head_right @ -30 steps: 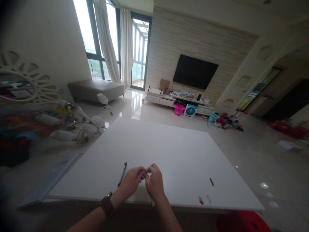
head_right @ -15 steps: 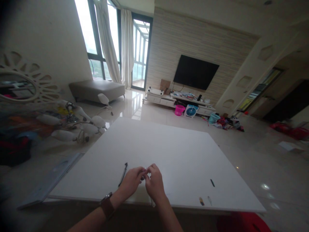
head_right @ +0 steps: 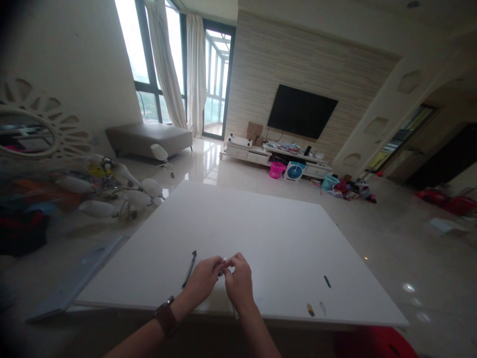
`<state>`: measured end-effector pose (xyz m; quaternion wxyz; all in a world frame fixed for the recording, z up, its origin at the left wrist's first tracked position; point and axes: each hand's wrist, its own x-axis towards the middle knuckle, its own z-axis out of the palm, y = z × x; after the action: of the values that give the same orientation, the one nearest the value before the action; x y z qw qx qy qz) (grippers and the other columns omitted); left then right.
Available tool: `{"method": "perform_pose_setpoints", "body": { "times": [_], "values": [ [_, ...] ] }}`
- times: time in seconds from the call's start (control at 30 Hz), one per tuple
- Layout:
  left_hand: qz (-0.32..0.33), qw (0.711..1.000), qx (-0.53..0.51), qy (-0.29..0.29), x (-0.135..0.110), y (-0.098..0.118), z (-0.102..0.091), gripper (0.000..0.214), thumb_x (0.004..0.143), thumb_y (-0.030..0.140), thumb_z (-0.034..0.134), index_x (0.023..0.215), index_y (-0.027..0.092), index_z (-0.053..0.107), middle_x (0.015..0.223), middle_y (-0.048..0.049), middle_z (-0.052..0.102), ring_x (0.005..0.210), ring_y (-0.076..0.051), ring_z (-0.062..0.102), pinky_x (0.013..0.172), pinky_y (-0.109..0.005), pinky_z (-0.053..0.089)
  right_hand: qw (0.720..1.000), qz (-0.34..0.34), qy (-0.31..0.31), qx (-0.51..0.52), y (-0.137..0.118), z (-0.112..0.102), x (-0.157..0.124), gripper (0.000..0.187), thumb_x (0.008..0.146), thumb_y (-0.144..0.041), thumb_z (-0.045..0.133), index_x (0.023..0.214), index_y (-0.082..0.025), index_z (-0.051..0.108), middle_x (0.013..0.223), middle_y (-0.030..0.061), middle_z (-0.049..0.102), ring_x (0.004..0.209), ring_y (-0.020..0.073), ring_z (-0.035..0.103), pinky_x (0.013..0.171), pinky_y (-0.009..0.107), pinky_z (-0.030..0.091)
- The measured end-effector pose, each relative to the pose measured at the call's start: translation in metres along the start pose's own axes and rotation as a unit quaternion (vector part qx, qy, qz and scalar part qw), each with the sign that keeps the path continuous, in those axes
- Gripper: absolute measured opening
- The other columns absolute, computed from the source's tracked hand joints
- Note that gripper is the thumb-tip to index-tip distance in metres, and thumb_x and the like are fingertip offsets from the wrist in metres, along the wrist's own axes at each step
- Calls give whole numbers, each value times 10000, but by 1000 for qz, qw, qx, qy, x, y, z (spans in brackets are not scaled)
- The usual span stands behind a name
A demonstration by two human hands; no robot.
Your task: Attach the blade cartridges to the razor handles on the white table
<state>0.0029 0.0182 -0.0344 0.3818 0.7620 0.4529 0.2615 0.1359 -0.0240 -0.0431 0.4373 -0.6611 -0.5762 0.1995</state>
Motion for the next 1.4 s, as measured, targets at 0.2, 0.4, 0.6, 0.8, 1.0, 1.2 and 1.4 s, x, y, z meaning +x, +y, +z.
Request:
{"method": "perform_pose_setpoints", "body": {
  "times": [0.2,0.4,0.6,0.8,1.0,1.2,1.4],
  "values": [
    [-5,1000,-1,-7,0,-1,1,271,957,204,446,859,176,697,828,-69,734,740,-171,630,663,-266,357,1000,2,-1,-3,0,1,1,111,783,-111,624,738,-203,665,832,24,615,791,189,600,681,289,429],
    [5,1000,-5,4,-1,0,4,271,960,212,446,844,176,689,814,-68,729,738,-170,630,654,-265,348,1000,-6,0,-9,1,1,0,133,766,-79,601,739,-203,640,846,30,605,811,197,594,690,294,438],
    [-2,1000,-18,-9,-2,1,2,276,954,219,441,820,177,679,792,-62,726,709,-163,630,644,-259,358,1000,-18,-15,-5,4,0,0,143,768,-66,589,746,-204,617,843,24,593,811,192,586,696,294,446],
    [-6,1000,-11,-4,-2,3,1,281,956,221,436,827,171,681,800,-69,727,701,-162,631,638,-262,360,1000,-27,-11,-3,2,1,0,149,772,-56,574,757,-201,605,863,31,587,830,193,578,690,289,449],
    [-7,1000,-15,-8,-1,2,2,268,957,217,448,824,175,678,806,-63,730,705,-159,633,639,-256,357,999,-27,-13,-13,1,1,-1,151,780,-60,559,768,-203,603,863,36,583,826,197,572,687,289,455],
    [-1,1000,-6,6,-1,3,2,265,963,217,453,838,177,684,812,-65,731,719,-164,625,645,-261,341,1000,-13,-1,-10,-2,0,-1,127,787,-89,580,753,-207,613,864,40,592,840,203,584,684,290,458],
    [-6,1000,5,-6,-1,4,0,247,945,195,470,852,177,697,831,-69,737,753,-173,635,655,-263,347,1000,-12,-4,-5,-1,0,-1,124,766,-84,586,739,-201,617,832,30,590,803,192,582,665,281,441]
  ]
}}
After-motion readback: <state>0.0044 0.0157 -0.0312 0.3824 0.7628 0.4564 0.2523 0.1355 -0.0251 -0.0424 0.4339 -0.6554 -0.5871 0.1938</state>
